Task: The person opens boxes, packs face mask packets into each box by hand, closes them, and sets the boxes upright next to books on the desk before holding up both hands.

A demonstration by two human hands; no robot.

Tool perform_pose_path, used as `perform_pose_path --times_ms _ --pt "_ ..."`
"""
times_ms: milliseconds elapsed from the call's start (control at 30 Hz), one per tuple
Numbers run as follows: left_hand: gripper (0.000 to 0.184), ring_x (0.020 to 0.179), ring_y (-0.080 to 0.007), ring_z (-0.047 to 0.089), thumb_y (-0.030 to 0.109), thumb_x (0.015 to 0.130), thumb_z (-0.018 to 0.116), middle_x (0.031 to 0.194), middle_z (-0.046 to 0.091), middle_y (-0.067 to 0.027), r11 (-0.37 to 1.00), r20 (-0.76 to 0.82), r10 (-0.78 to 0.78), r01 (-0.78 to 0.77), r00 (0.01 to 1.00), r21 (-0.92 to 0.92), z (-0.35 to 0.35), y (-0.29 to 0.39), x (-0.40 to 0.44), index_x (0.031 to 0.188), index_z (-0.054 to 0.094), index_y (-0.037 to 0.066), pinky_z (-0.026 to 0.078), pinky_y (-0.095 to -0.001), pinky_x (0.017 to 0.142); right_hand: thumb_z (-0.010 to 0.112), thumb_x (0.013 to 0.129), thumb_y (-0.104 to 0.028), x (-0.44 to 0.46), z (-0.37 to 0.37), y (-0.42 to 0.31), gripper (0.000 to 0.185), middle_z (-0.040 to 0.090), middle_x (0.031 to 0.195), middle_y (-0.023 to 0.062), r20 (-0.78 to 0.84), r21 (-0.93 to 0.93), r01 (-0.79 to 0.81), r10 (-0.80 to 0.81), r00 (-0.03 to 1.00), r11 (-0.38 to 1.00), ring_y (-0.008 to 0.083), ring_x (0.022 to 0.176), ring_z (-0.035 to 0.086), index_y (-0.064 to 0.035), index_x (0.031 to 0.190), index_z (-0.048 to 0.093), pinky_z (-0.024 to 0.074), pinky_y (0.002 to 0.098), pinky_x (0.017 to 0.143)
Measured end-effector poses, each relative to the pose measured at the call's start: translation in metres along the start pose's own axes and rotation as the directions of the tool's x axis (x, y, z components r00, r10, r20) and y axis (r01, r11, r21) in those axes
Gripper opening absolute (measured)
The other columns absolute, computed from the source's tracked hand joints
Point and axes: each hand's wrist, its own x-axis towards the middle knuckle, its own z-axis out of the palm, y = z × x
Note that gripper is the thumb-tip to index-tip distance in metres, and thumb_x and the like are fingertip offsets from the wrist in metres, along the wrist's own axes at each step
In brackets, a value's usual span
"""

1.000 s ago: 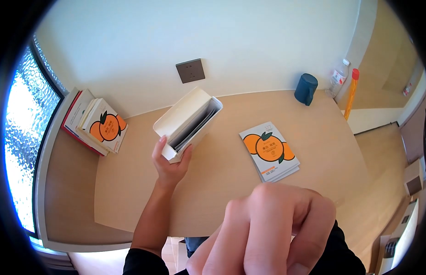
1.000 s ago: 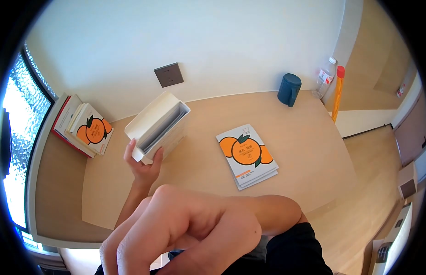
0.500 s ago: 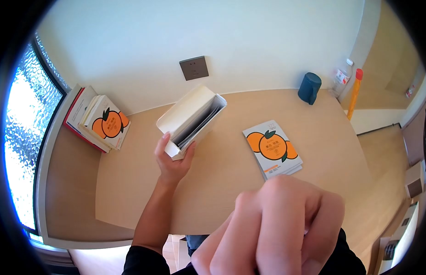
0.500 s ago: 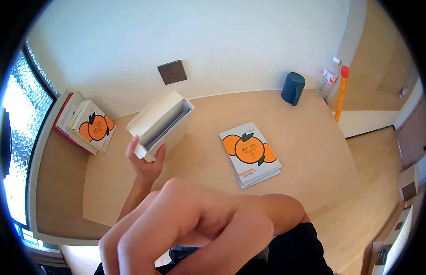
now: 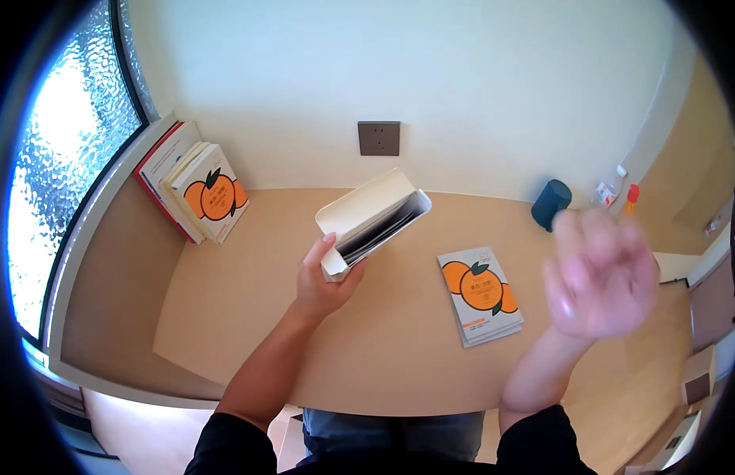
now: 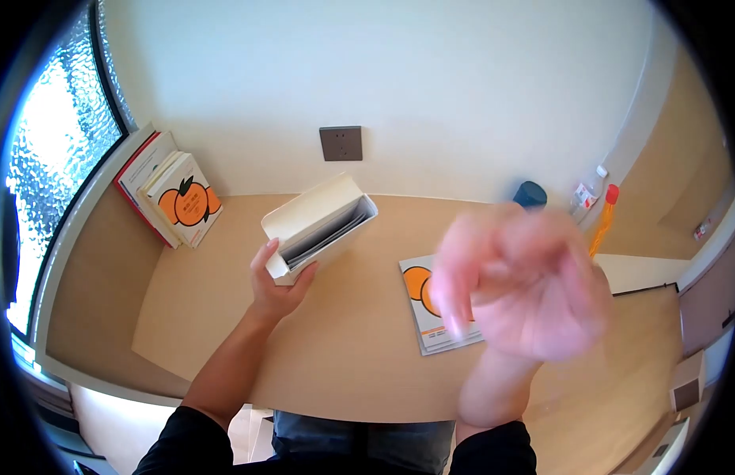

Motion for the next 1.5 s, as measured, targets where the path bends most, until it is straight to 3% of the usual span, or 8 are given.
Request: perform_pose_path --times_ms 100,500,567,667,800,1033,1133,1500 --pt "0.078 0.094 -0.0271 0.069 -0.002 0.082 0.082 0.112 0.058 -0.0206 1.000 -0.005 -0.011 0.011 1.000 0.003 0.002 -0.002 -0.003 0.141 0.031 0.004 0.057 -0.0357 0.074 0.032 0.107 -0.028 -0.007 -0.011 -0.010 0.055 0.050 0.142 0.0362 -0.143 -0.101 -0.138 0.123 0.982 0.985 0.0443 0.122 0.060 0.0101 0.144 0.045 0.0548 0.0417 0.093" --pt "0.079 0.095 -0.0251 0.067 -0.001 0.083 0.081 0.114 0.057 -0.0195 0.999 -0.004 0.018 -0.018 1.000 0.052 -0.001 0.006 0.005 0.143 0.031 0.003 0.057 -0.0361 0.075 0.034 0.107 -0.037 -0.002 -0.006 -0.005 0.059 0.056 0.135 0.0350 -0.290 -0.315 -0.300 0.210 0.934 0.900 0.0404 0.117 0.064 0.0097 0.141 0.048 0.0546 0.0415 0.091" --pt "0.079 0.095 -0.0248 0.067 -0.001 0.082 0.081 0.113 0.057 -0.0189 0.998 -0.009 0.000 0.001 1.000 0.056 -0.001 0.005 0.003 0.143 0.031 0.003 0.057 -0.0355 0.075 0.043 0.106 -0.039 0.002 0.005 -0.005 0.056 0.067 0.123 0.0286 -0.565 -0.460 -0.520 0.215 0.797 0.719 0.0352 0.105 0.071 0.0089 0.132 0.058 0.0562 0.0389 0.087" --pt "0.079 0.094 -0.0242 0.067 -0.002 0.082 0.082 0.114 0.056 -0.0186 0.999 -0.012 -0.020 0.020 1.000 0.037 0.001 0.005 -0.001 0.143 0.031 0.003 0.057 -0.0341 0.073 0.064 0.096 -0.047 0.006 -0.021 0.024 0.056 0.074 0.103 0.0217 -0.808 -0.571 -0.817 0.121 0.577 0.084 0.0277 0.089 0.073 0.0059 0.114 0.069 0.0560 0.0357 0.077" --pt "0.080 0.097 -0.0250 0.066 -0.001 0.081 0.083 0.119 0.054 -0.0196 0.999 -0.012 -0.010 0.010 1.000 0.037 0.000 0.005 0.002 0.142 0.032 0.003 0.057 -0.0349 0.075 0.085 0.077 -0.045 0.022 -0.074 0.049 0.059 0.074 0.103 0.0207 -0.962 -0.197 -0.712 0.271 0.009 -0.674 0.0277 0.091 0.072 0.0027 0.110 0.073 0.0557 0.0374 0.080" --pt "0.079 0.103 -0.0267 0.065 0.000 0.081 0.083 0.121 0.054 -0.0201 0.999 -0.008 0.001 -0.001 1.000 0.044 -0.001 0.003 0.001 0.142 0.032 0.003 0.057 -0.0370 0.081 0.095 0.066 -0.038 -0.062 -0.179 0.109 0.062 0.074 0.115 0.0151 -0.971 -0.233 -0.526 0.168 0.169 -0.818 0.0324 0.106 0.070 -0.0034 0.112 0.074 0.0563 0.0408 0.088" --pt "0.080 0.103 -0.0266 0.065 0.000 0.082 0.083 0.122 0.053 -0.0196 1.000 -0.002 -0.008 0.008 1.000 0.029 0.000 0.002 0.000 0.143 0.032 0.004 0.057 -0.0368 0.081 0.095 0.067 -0.034 -0.056 -0.199 0.109 0.055 0.074 0.113 0.0170 -0.950 -0.292 -0.454 0.309 0.038 -0.842 0.0326 0.105 0.071 -0.0037 0.109 0.075 0.0572 0.0413 0.087" --pt "0.081 0.103 -0.0261 0.064 0.003 0.082 0.084 0.123 0.052 -0.0192 0.998 -0.011 -0.015 0.015 1.000 0.063 0.000 0.003 -0.002 0.143 0.031 0.004 0.056 -0.0364 0.081 0.088 0.074 -0.016 -0.060 -0.210 0.100 0.039 0.072 0.111 0.0223 -0.975 -0.210 -0.647 0.110 0.192 -0.733 0.0352 0.105 0.071 -0.0009 0.107 0.074 0.0578 0.0405 0.086"
